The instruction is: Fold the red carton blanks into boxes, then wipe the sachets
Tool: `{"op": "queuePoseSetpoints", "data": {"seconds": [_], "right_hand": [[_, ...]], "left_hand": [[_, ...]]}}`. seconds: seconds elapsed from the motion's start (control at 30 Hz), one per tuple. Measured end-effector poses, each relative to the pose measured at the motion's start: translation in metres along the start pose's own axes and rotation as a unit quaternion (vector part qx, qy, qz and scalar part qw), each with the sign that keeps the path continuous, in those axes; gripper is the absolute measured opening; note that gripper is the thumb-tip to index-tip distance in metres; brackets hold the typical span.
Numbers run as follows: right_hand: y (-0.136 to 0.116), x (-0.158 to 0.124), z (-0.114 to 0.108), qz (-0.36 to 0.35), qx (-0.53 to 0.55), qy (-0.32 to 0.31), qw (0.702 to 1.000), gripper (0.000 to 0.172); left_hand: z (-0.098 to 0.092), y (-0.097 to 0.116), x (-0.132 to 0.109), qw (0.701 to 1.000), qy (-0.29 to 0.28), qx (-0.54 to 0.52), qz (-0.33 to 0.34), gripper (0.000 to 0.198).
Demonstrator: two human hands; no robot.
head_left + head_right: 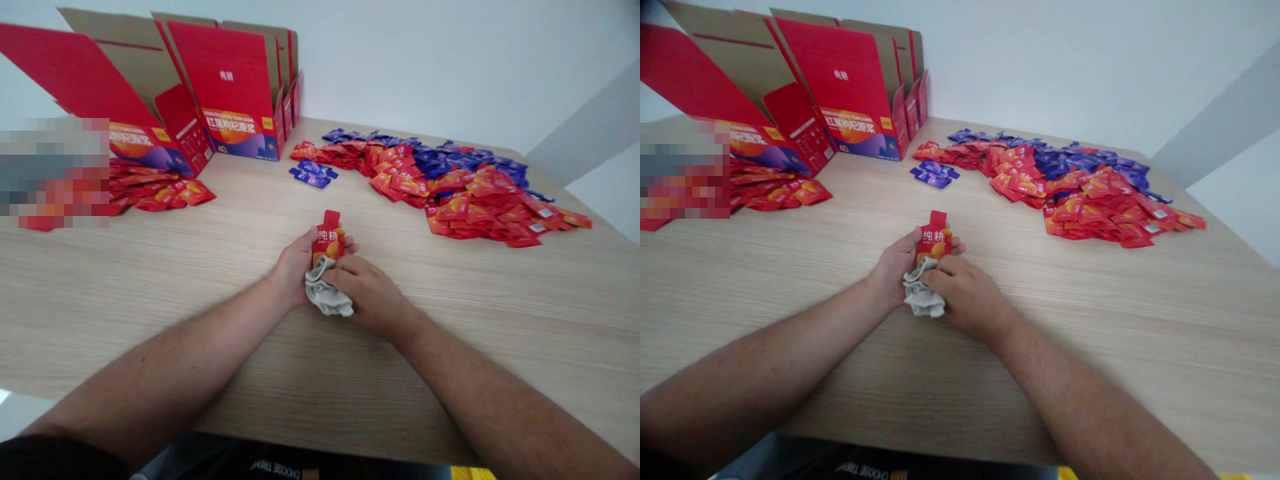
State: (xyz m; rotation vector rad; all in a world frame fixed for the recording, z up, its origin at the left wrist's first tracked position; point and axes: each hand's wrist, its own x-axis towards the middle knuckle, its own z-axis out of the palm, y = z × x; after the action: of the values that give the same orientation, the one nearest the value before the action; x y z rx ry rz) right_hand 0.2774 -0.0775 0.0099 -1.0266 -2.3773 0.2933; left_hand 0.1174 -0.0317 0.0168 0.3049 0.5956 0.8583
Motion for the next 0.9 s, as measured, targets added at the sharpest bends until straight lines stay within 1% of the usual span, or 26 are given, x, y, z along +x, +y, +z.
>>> {"op": "queuePoseSetpoints", "data": {"seconds": [0.03,0.13,0.17,0.27,0.3,0.33,0.4,0.43,0.47,0.53,0.57,0.6,0.67,0.7,0.73,0.8,0.83,0.87,0.9], "right_hand": [[0.0,0.0,0.0,-0.008,0.007,-0.002,1.0,0.02],[0.001,0.0,0.001,0.042,0.013,0.059,0.997,0.021],[0.001,0.0,0.001,0.047,0.011,0.063,0.997,0.022],[-0.001,0.0,0.002,-0.002,0.006,0.005,1.0,0.023],[-0.001,0.0,0.001,-0.007,0.005,0.002,1.0,0.022],[0.0,0.0,0.001,0.006,0.001,0.02,1.0,0.022],[0.0,0.0,-0.001,0.059,-0.014,0.084,0.995,0.022],[0.0,0.0,-0.003,0.073,-0.021,0.106,0.991,0.023],[0.0,0.001,-0.004,0.069,-0.027,0.112,0.991,0.023],[-0.001,0.001,-0.008,0.043,-0.033,0.097,0.994,0.023],[0.0,0.001,-0.01,0.041,-0.036,0.099,0.994,0.022],[0.001,0.002,-0.012,0.056,-0.042,0.113,0.991,0.022],[0.005,0.001,-0.015,0.11,-0.055,0.161,0.979,0.022],[0.006,0.001,-0.016,0.124,-0.056,0.174,0.975,0.023],[0.008,0.0,-0.017,0.118,-0.052,0.17,0.977,0.023],[0.01,0.0,-0.018,0.083,-0.04,0.137,0.986,0.026],[0.011,0.0,-0.018,0.074,-0.036,0.13,0.988,0.026],[0.012,0.0,-0.018,0.08,-0.039,0.139,0.986,0.026],[0.013,0.0,-0.018,0.098,-0.047,0.16,0.981,0.024]], "left_hand": [[0.0,0.001,0.0,1.0,0.001,-0.003,0.003,0.054],[-0.001,0.003,0.001,0.999,-0.015,-0.018,0.023,0.055],[-0.001,0.003,0.0,1.0,-0.016,-0.018,0.02,0.056],[0.0,0.002,-0.001,1.0,0.0,-0.001,-0.012,0.058],[0.001,0.0,-0.002,1.0,0.003,0.002,-0.012,0.057],[0.002,-0.002,-0.002,1.0,0.003,0.001,-0.003,0.055],[0.005,-0.008,-0.003,1.0,-0.001,-0.004,0.019,0.047],[0.006,-0.012,-0.003,1.0,-0.003,-0.003,0.02,0.044],[0.007,-0.015,-0.004,1.0,-0.004,0.002,0.009,0.043],[0.009,-0.019,-0.006,1.0,-0.007,0.013,-0.012,0.043],[0.009,-0.02,-0.007,1.0,-0.008,0.019,-0.016,0.043],[0.009,-0.021,-0.008,0.999,-0.009,0.028,-0.016,0.042],[0.009,-0.021,-0.01,0.998,-0.016,0.051,-0.013,0.036],[0.009,-0.021,-0.01,0.998,-0.019,0.065,-0.013,0.034],[0.009,-0.021,-0.011,0.997,-0.021,0.075,-0.015,0.032],[0.01,-0.02,-0.011,0.996,-0.02,0.083,-0.019,0.031],[0.01,-0.02,-0.011,0.996,-0.015,0.085,-0.023,0.032],[0.01,-0.02,-0.012,0.996,-0.01,0.089,-0.029,0.032],[0.01,-0.019,-0.012,0.995,-0.006,0.096,-0.038,0.033]]}}
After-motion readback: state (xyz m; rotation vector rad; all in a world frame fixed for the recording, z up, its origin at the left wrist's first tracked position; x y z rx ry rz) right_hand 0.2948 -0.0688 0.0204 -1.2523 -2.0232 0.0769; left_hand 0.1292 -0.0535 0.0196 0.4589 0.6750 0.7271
